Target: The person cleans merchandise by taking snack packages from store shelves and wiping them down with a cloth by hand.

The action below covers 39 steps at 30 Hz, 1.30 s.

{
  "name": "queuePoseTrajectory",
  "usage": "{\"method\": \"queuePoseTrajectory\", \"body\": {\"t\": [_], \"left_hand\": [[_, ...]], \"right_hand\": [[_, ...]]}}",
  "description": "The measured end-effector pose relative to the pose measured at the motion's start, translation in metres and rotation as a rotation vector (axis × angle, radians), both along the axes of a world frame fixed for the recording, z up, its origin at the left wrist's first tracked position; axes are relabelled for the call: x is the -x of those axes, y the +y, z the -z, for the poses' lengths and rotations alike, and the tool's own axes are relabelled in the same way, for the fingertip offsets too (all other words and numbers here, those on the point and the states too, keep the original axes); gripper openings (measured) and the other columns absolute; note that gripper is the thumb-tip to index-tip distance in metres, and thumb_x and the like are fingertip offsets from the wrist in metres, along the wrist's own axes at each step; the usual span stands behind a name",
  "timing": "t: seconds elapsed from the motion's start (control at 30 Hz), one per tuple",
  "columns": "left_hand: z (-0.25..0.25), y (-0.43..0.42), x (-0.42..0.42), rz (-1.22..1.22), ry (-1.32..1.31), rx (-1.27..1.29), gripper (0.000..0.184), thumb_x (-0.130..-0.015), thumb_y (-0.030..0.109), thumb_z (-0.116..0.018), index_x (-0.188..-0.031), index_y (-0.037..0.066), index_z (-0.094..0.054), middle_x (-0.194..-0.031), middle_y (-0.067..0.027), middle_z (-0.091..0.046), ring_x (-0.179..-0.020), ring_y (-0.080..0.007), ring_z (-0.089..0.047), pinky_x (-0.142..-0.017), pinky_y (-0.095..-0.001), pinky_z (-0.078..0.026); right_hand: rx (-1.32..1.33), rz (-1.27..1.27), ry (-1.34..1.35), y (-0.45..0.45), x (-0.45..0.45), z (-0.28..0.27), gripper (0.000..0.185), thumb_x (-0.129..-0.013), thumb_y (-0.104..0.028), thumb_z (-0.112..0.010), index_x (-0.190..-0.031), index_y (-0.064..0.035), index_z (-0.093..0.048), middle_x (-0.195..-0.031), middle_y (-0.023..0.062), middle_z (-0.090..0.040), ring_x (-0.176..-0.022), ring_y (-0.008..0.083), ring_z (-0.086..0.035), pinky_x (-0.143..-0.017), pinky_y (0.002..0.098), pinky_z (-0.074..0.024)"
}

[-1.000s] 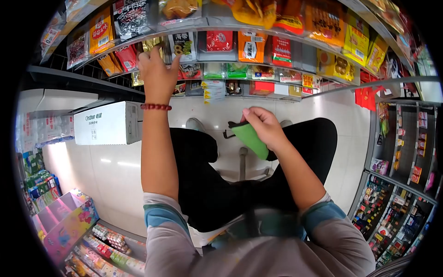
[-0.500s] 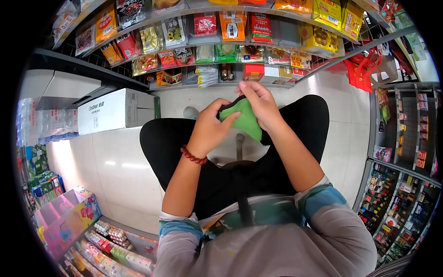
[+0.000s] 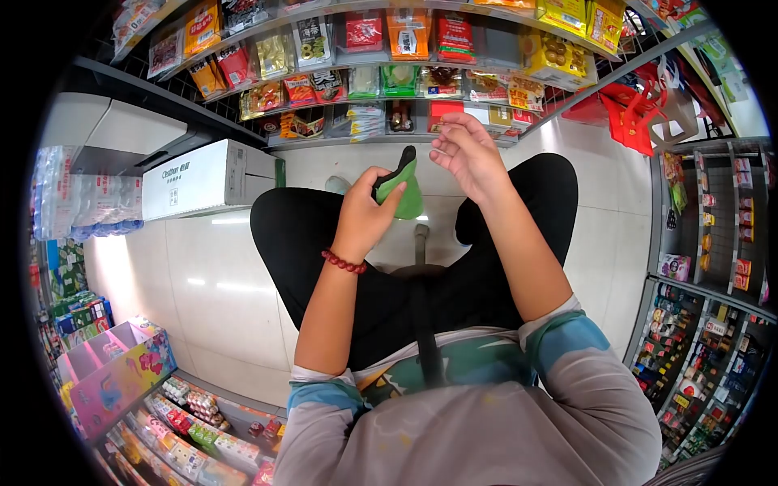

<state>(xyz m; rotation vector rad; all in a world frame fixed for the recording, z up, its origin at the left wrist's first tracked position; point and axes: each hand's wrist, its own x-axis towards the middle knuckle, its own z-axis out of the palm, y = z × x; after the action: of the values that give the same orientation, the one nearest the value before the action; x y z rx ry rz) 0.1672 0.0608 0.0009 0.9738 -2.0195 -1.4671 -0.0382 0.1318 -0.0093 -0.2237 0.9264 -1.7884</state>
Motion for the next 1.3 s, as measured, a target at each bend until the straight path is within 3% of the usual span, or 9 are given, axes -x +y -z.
{"method": "queuePoseTrajectory", "body": {"t": [0.27, 0.33, 0.53, 0.57, 0.63, 1.1, 1.3], "left_hand": [[0.008, 0.004, 0.007, 0.077, -0.042, 0.024, 0.021, -0.092, 0.015, -0.071, -0.102, 0.0, -0.062, -0.089, -0.0072, -0.068, -0.083, -0.0127, -0.061, -0.076, -0.0278, -0.049], [0.005, 0.004, 0.008, 0.109, -0.072, 0.05, 0.022, -0.09, 0.013, -0.071, -0.103, -0.001, -0.061, -0.094, -0.0162, -0.069, -0.087, -0.0269, -0.067, -0.079, -0.0335, -0.051], [0.006, 0.003, 0.008, 0.126, -0.132, 0.03, 0.024, -0.089, 0.015, -0.071, -0.105, -0.001, -0.062, -0.096, -0.0182, -0.068, -0.087, -0.0313, -0.067, -0.079, -0.0352, -0.051], [0.008, 0.003, 0.008, 0.127, -0.133, 0.028, 0.024, -0.089, 0.015, -0.071, -0.105, -0.001, -0.062, -0.096, -0.0182, -0.068, -0.087, -0.0313, -0.067, -0.079, -0.0352, -0.051], [0.011, 0.003, 0.009, 0.125, -0.135, 0.135, 0.022, -0.09, 0.013, -0.071, -0.103, -0.001, -0.061, -0.088, -0.0121, -0.069, -0.081, -0.018, -0.064, -0.076, -0.0303, -0.05], [0.006, 0.003, 0.013, 0.19, -0.18, 0.149, 0.025, -0.089, 0.014, -0.071, -0.106, -0.002, -0.061, -0.095, -0.0173, -0.068, -0.082, -0.0274, -0.066, -0.076, -0.0335, -0.051], [0.007, 0.003, 0.015, 0.215, -0.168, 0.166, 0.025, -0.089, 0.014, -0.071, -0.106, -0.001, -0.062, -0.095, -0.019, -0.067, -0.083, -0.0312, -0.066, -0.075, -0.0358, -0.051]], "right_hand": [[-0.025, 0.037, -0.021, 0.006, 0.002, -0.003, 0.019, -0.096, -0.007, -0.062, -0.114, -0.0084, -0.058, -0.1, 0.0045, -0.062, -0.092, 0.018, -0.062, -0.082, 0.0393, -0.0535], [-0.034, 0.043, -0.016, 0.006, 0.003, -0.003, 0.019, -0.096, -0.007, -0.062, -0.114, -0.0086, -0.058, -0.1, 0.0042, -0.062, -0.092, 0.018, -0.062, -0.082, 0.0394, -0.0533], [-0.035, 0.045, -0.001, 0.006, 0.007, -0.003, 0.019, -0.095, -0.008, -0.063, -0.113, -0.0091, -0.058, -0.098, 0.0026, -0.06, -0.092, 0.0175, -0.06, -0.083, 0.0398, -0.053], [-0.039, 0.05, 0.0, 0.006, 0.007, -0.003, 0.02, -0.094, -0.008, -0.063, -0.112, -0.0093, -0.058, -0.098, 0.0014, -0.059, -0.091, 0.017, -0.059, -0.083, 0.0401, -0.0531], [-0.041, 0.052, -0.004, 0.006, 0.007, -0.003, 0.02, -0.094, -0.008, -0.063, -0.113, -0.0091, -0.058, -0.098, 0.0014, -0.059, -0.091, 0.0169, -0.06, -0.083, 0.0401, -0.0532], [-0.067, 0.044, 0.024, 0.005, 0.009, -0.004, 0.018, -0.095, -0.012, -0.06, -0.112, -0.0088, -0.06, -0.095, 0.0029, -0.059, -0.089, 0.0165, -0.059, -0.081, 0.0389, -0.0527], [-0.041, 0.018, -0.022, 0.004, 0.01, -0.003, 0.018, -0.095, -0.014, -0.061, -0.112, -0.0092, -0.061, -0.088, 0.0024, -0.059, -0.078, 0.0138, -0.057, -0.074, 0.037, -0.0507]]}}
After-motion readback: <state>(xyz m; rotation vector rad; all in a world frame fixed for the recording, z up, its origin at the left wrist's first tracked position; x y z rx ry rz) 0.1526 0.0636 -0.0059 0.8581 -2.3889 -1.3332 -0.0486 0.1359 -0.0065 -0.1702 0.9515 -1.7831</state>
